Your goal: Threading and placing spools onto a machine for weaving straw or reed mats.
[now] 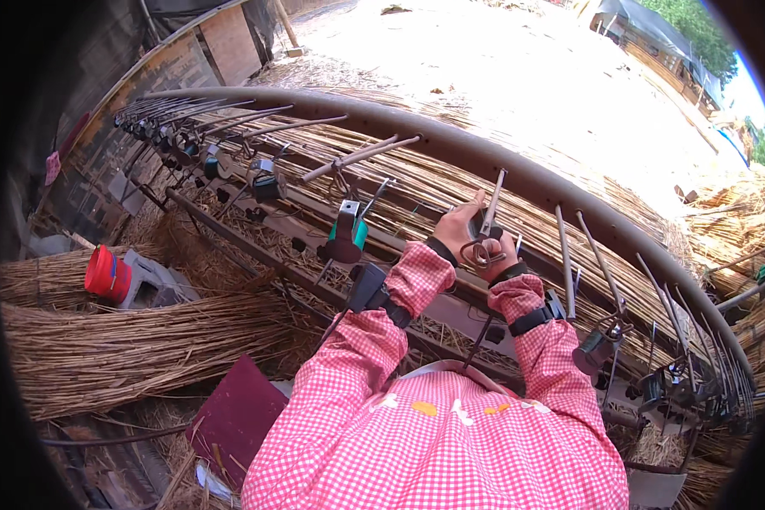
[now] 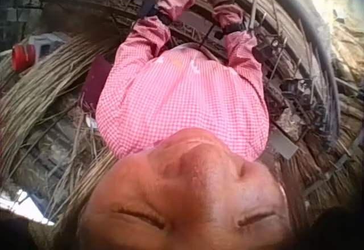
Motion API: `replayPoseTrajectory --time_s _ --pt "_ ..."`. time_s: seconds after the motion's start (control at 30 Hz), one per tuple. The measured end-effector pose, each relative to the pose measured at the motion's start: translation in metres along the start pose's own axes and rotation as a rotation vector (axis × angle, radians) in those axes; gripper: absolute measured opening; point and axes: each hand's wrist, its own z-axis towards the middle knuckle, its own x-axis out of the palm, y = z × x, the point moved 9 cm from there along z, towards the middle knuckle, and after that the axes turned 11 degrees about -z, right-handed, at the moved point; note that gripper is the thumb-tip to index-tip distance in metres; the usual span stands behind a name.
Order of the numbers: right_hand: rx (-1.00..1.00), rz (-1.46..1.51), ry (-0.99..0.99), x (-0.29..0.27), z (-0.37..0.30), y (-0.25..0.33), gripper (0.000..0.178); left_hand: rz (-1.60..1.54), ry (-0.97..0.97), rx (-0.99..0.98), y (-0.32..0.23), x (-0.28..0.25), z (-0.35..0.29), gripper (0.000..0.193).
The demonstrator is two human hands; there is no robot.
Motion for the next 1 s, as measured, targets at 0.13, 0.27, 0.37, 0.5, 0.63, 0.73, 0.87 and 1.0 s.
replayPoseTrajectory --time_s 0.13,0.27,0.37,0.5,0.63,0.73,0.87,1.0 --pt "0.187 -0.577 -0.869 -0.021 -0.046 0.004 0.021 0.235 -0.061 -0.025 -0.034 -0.001 -0.013 0.062" --pt "0.325 -1.246 -0.554 -0.020 -0.064 0.006 0.023 0.483 -0.098 -0.106 -0.037 -0.030 -0.040 0.054" --pt "-0.106 -2.288 -0.560 0.016 -0.037 0.064 0.017 0.523 0.066 -0.047 -0.059 -0.010 -0.090 0.052" --pt "0.159 -2.562 -0.938 -0.074 -0.012 0.112 0.023 0.574 0.468 -0.315 -0.044 0.023 -0.202 0.054" --pt "-0.045 -2.434 -1.015 -0.049 -0.023 0.097 0.024 0.430 0.234 -0.493 -0.039 -0.060 -0.259 0.059" --pt "-0.081 -2.043 -0.698 0.022 -0.018 0.041 0.026 -0.390 -0.355 -0.451 -0.082 -0.141 -0.266 0.060" --pt "0.596 -0.858 0.413 0.152 -0.062 -0.134 0.070 -1.191 0.083 0.304 -0.178 -0.119 -0.208 0.066" --pt "0.124 -0.853 0.747 0.274 -0.059 -0.128 0.042 -0.834 -0.220 0.065 -0.136 -0.089 -0.157 0.047"
